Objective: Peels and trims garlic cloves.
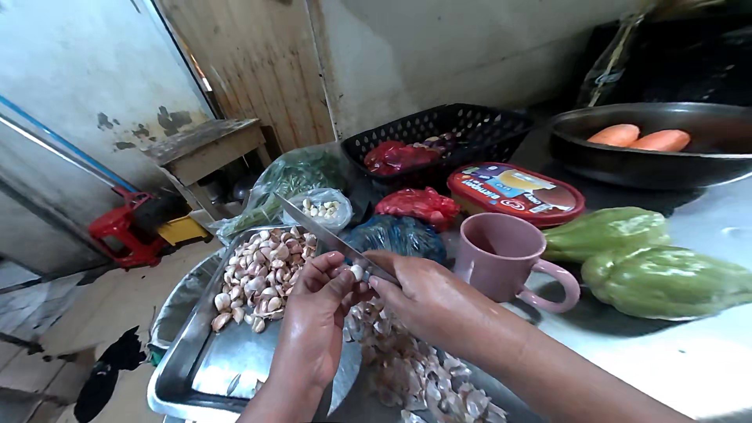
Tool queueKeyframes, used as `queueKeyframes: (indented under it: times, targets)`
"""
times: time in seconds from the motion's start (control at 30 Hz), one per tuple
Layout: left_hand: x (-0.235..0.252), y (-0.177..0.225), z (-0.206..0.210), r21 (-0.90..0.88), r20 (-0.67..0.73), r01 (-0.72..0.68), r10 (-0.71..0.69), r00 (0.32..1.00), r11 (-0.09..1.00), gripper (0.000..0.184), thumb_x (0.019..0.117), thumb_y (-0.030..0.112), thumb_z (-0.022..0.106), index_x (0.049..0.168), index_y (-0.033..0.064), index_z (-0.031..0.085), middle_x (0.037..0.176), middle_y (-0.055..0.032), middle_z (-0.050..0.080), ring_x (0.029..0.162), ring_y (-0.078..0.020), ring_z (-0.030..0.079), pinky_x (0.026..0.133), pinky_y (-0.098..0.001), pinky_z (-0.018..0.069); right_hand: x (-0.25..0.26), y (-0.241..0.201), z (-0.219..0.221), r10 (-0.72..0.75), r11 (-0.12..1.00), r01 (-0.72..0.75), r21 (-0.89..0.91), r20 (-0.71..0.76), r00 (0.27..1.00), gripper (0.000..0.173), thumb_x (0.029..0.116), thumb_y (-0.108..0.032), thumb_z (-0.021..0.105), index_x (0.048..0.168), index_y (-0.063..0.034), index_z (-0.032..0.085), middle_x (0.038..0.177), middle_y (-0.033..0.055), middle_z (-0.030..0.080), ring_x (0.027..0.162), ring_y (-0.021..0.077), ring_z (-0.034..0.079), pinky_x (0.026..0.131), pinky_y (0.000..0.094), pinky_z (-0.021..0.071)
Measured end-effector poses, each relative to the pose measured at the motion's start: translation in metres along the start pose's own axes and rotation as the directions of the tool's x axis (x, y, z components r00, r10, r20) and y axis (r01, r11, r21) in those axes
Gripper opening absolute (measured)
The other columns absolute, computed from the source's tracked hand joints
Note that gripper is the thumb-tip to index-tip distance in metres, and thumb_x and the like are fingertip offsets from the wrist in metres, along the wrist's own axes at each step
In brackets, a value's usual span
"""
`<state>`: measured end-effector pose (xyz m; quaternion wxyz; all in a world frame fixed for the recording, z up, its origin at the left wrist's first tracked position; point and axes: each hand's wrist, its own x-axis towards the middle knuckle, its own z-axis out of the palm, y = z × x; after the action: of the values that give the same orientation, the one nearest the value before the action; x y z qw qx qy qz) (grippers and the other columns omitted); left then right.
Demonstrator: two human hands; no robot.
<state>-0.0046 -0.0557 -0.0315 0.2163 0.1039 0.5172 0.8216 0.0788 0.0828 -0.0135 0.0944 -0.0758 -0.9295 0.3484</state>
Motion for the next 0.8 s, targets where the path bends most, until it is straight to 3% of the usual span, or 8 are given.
queueKeyframes:
  times: [0.23,0.4,0.6,0.8]
  targets:
    - [-0.003,-0.004,0.002,0.066,0.025,-0.044,0.043,0.999,0.997,0.022,0.093,-0.013,0.056,0.107,0.0031,0.059,0.086,-0.0081,0.065,0.073,-0.0167,0.068,0.073,-0.0321,0.0608,0.001,-0.002,-0.002,0.046,0.999,-0.046,-0.009,0.021,0.999,0.029,0.1086,-0.025,0.049,0.131,-0.0154,0.064,0.097,0.0069,0.07,0.09,0.0205,0.068,0.082,0.0425,0.0547]
    - [-0.003,-0.011,-0.003,0.203,0.087,-0.206,0.192,0.978,0.957,0.02,0.0908,-0.008,0.063,0.108,0.0028,0.06,0.088,-0.0083,0.067,0.075,-0.0157,0.068,0.073,-0.0298,0.0607,0.003,-0.001,0.0,0.054,0.999,-0.054,0.001,0.019,0.998,0.027,0.1079,-0.025,0.05,0.127,-0.0139,0.065,0.092,0.0063,0.069,0.085,0.0199,0.067,0.078,0.0421,0.0553]
    - [0.0,-0.016,-0.008,0.378,0.183,-0.38,0.334,0.925,0.844,0.012,0.0955,0.005,0.064,0.106,0.0067,0.059,0.089,-0.004,0.067,0.076,-0.0122,0.068,0.073,-0.0262,0.0598,0.005,-0.005,-0.007,0.153,0.981,-0.163,0.106,0.094,0.984,0.023,0.1083,-0.024,0.051,0.125,-0.0131,0.063,0.088,0.0051,0.066,0.077,0.0162,0.065,0.072,0.0363,0.0546]
    - [0.008,-0.016,-0.014,0.615,0.159,-0.358,0.335,0.929,0.703,0.007,0.0981,0.014,0.064,0.099,0.0091,0.059,0.082,-0.0005,0.063,0.069,-0.0085,0.062,0.064,-0.0231,0.0541,0.005,-0.006,-0.007,0.185,0.975,-0.193,0.11,0.082,0.979,0.024,0.1084,-0.026,0.052,0.126,-0.0123,0.06,0.092,0.005,0.068,0.082,0.0168,0.067,0.076,0.0376,0.056]
